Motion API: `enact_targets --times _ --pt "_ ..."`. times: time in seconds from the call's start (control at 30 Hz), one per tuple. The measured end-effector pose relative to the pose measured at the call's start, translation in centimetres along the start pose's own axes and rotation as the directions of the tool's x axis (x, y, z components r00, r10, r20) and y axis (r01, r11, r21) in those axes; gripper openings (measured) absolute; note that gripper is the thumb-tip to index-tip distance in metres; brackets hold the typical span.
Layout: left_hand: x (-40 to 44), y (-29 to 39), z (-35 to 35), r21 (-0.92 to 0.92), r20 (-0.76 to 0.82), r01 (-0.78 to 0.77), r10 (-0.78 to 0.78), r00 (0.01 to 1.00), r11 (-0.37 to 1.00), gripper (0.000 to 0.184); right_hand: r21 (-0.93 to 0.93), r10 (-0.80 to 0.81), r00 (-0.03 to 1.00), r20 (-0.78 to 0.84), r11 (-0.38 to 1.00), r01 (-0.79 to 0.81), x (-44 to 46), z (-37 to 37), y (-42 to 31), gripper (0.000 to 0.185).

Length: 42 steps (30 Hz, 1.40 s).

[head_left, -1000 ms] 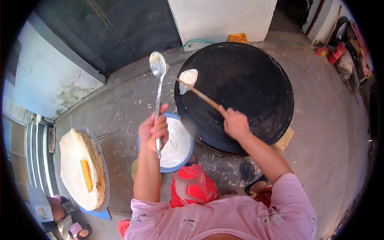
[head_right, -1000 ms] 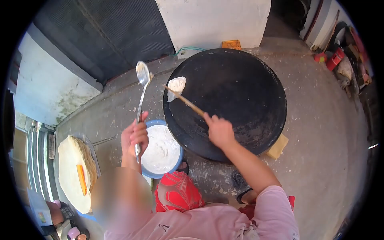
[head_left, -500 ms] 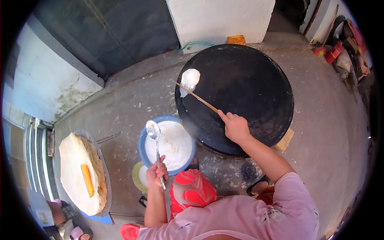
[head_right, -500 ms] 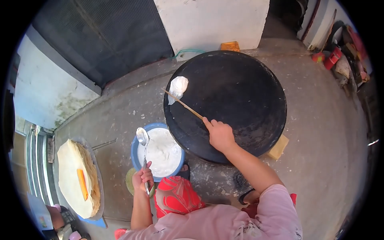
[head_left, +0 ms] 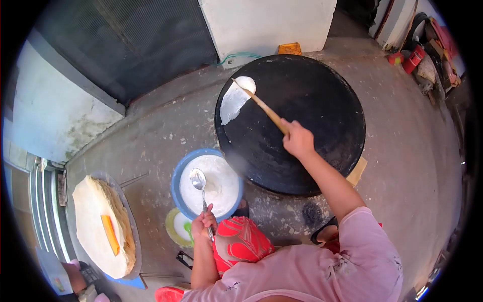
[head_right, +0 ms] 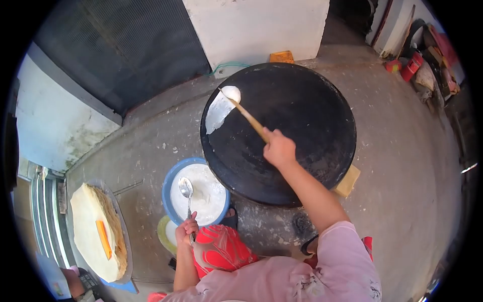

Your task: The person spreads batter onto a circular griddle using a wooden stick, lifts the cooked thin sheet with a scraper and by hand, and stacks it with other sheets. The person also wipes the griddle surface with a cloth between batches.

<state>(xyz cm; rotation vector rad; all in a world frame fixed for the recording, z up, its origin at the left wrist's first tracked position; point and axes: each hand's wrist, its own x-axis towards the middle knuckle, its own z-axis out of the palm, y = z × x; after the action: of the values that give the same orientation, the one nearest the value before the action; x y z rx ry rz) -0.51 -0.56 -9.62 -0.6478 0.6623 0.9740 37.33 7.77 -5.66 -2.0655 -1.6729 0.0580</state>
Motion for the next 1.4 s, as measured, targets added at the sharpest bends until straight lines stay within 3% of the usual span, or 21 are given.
enact_targets --times 0.03,0.1,0.2,0.23,0.3,0.37,0.4,0.43,0.53,0.63,0.7,0.73,0.83,0.87,0.97,1.03,1.1,1.17,1.3,1.37,1.4 --pt "0.1 0.2 -0.1 0.006 0.004 0.004 -0.004 1.000 1.000 0.033 0.215 0.072 0.997 0.004 0.974 -0.071 -0.3 0.2 -0.5 0.045" --pt "0.4 0.6 -0.9 -0.002 0.100 0.034 -0.034 0.994 0.999 0.035 0.224 -0.065 0.997 0.047 0.973 0.053 -2.2 -0.5 -2.1 0.044" --pt "0.3 0.2 -0.6 -0.009 0.097 0.032 -0.031 0.995 0.999 0.034 -0.225 -0.099 0.995 -0.028 0.970 0.090 0.1 -0.3 0.6 0.048" --pt "0.2 0.1 -0.6 -0.015 0.099 0.034 -0.032 0.995 0.999 0.034 -0.212 -0.076 0.995 -0.065 0.975 0.060 1.5 -0.9 1.5 0.044" --pt "0.0 0.3 -0.8 -0.004 0.094 0.038 -0.037 0.995 0.999 0.034 0.018 0.078 0.995 -0.066 0.997 -0.077 1.8 -1.1 1.1 0.042" --pt "0.3 0.3 -0.3 0.006 0.109 0.049 -0.049 0.993 0.999 0.035 0.207 0.117 0.990 -0.084 0.973 -0.098 0.6 0.2 -1.0 0.041" --pt "0.3 0.1 -0.1 0.023 0.055 0.011 -0.012 0.998 1.000 0.033 0.216 0.043 0.999 -0.009 0.976 -0.040 -0.4 -0.1 -2.2 0.043" --pt "0.3 0.0 0.0 0.042 0.000 -0.027 0.027 1.000 0.999 0.032 0.118 -0.023 0.997 0.078 0.993 0.014 -0.6 -0.5 -3.4 0.044" --pt "0.3 0.0 -0.2 0.036 0.035 0.021 -0.022 0.999 0.999 0.032 -0.231 -0.026 1.000 -0.011 0.973 0.022 3.1 -0.4 -0.3 0.046" --pt "0.3 0.4 -0.3 0.041 0.020 0.020 -0.021 1.000 0.999 0.033 -0.008 0.133 0.988 -0.077 0.991 -0.134 3.7 0.0 1.7 0.045" --pt "0.6 0.6 -0.5 0.035 0.034 0.018 -0.019 0.999 0.999 0.033 0.200 0.134 0.982 -0.133 0.974 -0.105 1.0 1.1 0.3 0.040" --pt "0.8 0.7 -0.6 0.025 0.038 0.008 -0.009 0.999 1.000 0.033 0.199 0.070 0.997 -0.019 0.978 -0.065 -0.3 -0.4 -1.1 0.041" --pt "0.9 0.8 -0.9 0.029 0.053 0.034 -0.036 0.998 0.999 0.034 -0.188 0.042 0.998 -0.042 0.981 -0.049 1.4 -1.2 1.2 0.043" --pt "0.9 0.8 -1.1 0.029 0.047 0.034 -0.036 0.998 0.999 0.034 -0.196 0.029 0.991 -0.130 0.979 -0.054 2.7 -0.4 3.6 0.044" --pt "1.0 1.2 -0.9 0.017 0.058 0.066 -0.066 0.996 0.998 0.036 0.021 0.199 0.977 -0.069 0.980 -0.198 3.7 -0.2 2.8 0.047" --pt "1.2 1.1 -1.1 0.018 0.063 0.022 -0.023 0.998 1.000 0.036 0.153 0.131 0.988 -0.076 0.981 -0.118 2.4 0.7 0.2 0.049" --pt "1.1 0.5 -0.5 0.006 0.056 0.023 -0.023 0.998 1.000 0.035 -0.029 0.065 0.994 0.088 0.998 -0.063 2.6 -0.6 -1.8 0.049" --pt "0.9 0.5 -0.6 0.044 0.053 0.031 -0.033 0.998 0.999 0.035 -0.289 0.124 0.992 -0.022 0.949 -0.125 5.2 -1.1 0.8 0.043" --pt "1.0 1.3 -1.1 0.038 0.057 0.044 -0.046 0.997 0.998 0.035 0.006 0.265 0.961 -0.081 0.964 -0.265 3.6 -1.0 2.8 0.045" --pt "1.4 1.6 -1.4 0.045 0.062 0.000 -0.003 0.998 0.999 0.035 0.107 0.125 0.974 -0.189 0.989 -0.106 -0.3 0.1 0.6 0.046" --pt "1.3 1.4 -1.1 0.045 0.060 0.012 -0.014 0.998 0.999 0.035 0.058 0.084 0.993 -0.087 0.995 -0.079 -0.7 -0.4 -0.3 0.045"
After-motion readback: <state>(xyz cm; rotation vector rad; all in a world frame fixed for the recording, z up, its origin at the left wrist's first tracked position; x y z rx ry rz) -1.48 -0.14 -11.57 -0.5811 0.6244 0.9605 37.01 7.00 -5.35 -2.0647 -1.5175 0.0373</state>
